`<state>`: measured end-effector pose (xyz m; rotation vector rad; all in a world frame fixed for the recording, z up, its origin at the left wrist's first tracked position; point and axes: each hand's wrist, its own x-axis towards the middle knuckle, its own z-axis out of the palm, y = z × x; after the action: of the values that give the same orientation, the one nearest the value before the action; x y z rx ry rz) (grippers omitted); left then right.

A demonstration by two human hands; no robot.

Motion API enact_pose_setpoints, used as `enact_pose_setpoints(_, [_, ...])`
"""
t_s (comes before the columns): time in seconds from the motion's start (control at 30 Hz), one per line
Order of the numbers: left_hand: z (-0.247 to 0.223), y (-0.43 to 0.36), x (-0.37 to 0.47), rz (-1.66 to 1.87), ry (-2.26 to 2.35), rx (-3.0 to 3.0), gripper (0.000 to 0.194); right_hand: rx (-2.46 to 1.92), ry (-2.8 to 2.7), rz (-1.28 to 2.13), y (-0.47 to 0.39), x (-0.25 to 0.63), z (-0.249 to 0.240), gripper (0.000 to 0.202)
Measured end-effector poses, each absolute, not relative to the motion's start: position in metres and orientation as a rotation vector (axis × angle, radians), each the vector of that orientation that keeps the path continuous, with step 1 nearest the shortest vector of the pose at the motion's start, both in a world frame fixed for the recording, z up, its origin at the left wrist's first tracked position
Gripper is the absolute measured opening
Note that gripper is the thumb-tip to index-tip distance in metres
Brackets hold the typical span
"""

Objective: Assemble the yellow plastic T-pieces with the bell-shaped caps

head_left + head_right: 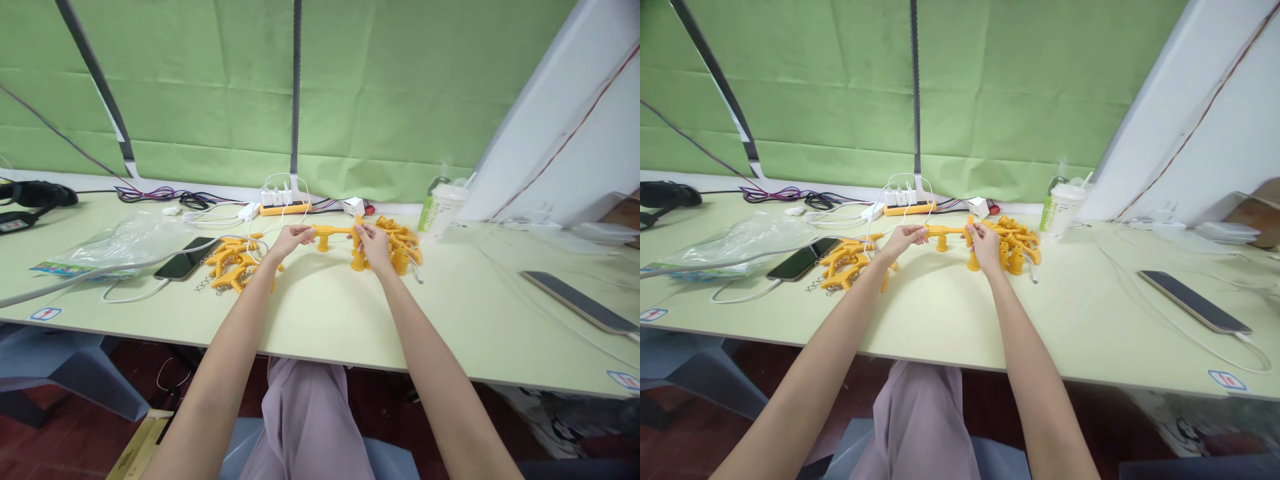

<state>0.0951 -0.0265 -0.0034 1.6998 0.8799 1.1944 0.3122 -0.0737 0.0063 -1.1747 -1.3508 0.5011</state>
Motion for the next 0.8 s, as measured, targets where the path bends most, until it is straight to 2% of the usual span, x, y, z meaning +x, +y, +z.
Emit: enact_pose_setpoints(0.8, [-0.0037, -0.0268, 0.095, 1.168, 0.879, 1.701, 0.048, -1.2, -1.372, 0.491, -0.0747, 0.3136, 0.0066, 0.039])
